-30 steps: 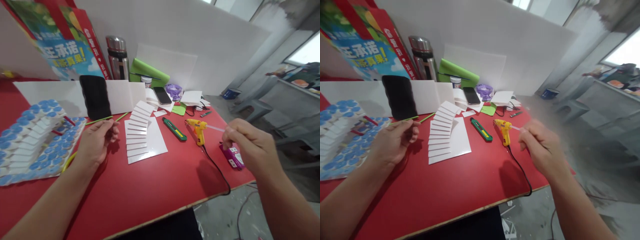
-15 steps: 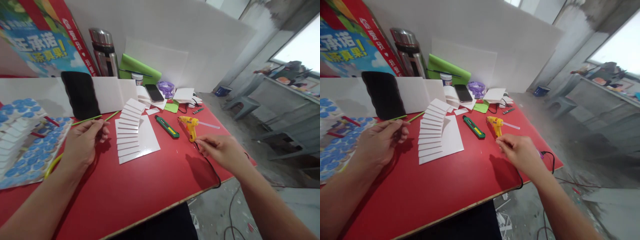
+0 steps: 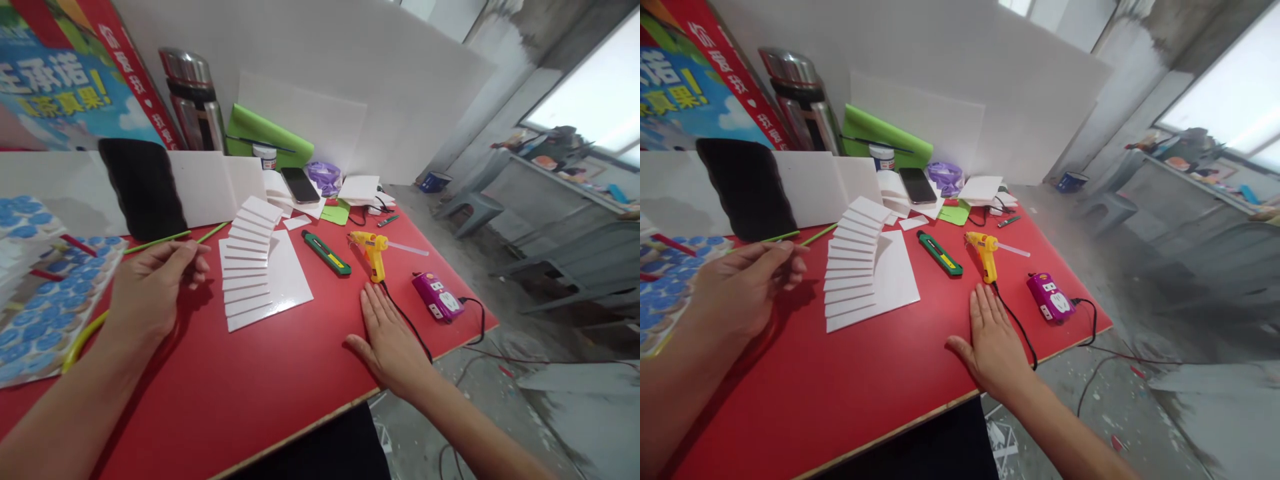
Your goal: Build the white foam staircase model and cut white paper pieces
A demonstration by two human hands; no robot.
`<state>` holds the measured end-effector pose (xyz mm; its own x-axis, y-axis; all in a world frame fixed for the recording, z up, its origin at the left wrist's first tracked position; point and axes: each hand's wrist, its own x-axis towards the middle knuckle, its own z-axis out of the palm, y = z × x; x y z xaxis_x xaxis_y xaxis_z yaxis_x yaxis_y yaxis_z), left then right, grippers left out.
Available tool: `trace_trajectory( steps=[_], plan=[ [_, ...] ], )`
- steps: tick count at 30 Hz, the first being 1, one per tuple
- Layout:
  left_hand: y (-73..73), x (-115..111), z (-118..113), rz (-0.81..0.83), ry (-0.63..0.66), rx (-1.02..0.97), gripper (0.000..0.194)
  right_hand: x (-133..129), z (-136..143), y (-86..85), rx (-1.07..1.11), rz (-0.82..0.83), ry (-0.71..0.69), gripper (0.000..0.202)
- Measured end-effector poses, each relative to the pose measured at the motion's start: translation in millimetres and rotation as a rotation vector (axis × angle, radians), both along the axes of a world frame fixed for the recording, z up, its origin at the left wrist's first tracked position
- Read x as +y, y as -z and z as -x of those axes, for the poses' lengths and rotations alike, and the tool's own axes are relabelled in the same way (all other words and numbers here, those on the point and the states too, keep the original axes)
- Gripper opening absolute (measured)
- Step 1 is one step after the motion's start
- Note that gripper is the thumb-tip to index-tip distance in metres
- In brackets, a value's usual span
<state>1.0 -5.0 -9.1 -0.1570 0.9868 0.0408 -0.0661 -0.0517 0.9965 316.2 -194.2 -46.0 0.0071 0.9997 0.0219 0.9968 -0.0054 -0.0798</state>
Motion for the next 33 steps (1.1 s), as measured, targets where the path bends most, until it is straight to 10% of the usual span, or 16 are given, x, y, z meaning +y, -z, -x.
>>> trace_trajectory(
  steps=[14,21,27,33],
  plan=[
    [2.4,1.0,-0.3,0.048,0.025,0.005,0.007,-29.0,-8.6,4.9,-0.155,-0.034,0.149,0.102],
    [0.5,-1.5,-2.0,0.052,0.038,0.011,0.006,-86.8,-21.5,-30.2,-0.252,-0.037,0.15,0.089],
    [-4.1,-5.0,-6.8,0.041,-0.004,0.034,0.006,-37.9,16.5,-32.6,-0.008,0.029,-0.12,0.088],
    [-15.4,-12.3,-13.1,0.028,-0.023,0.091,0.006,-19.9,4.9,-1.0,0.06,-0.04,0.017,0.087]
  ],
)
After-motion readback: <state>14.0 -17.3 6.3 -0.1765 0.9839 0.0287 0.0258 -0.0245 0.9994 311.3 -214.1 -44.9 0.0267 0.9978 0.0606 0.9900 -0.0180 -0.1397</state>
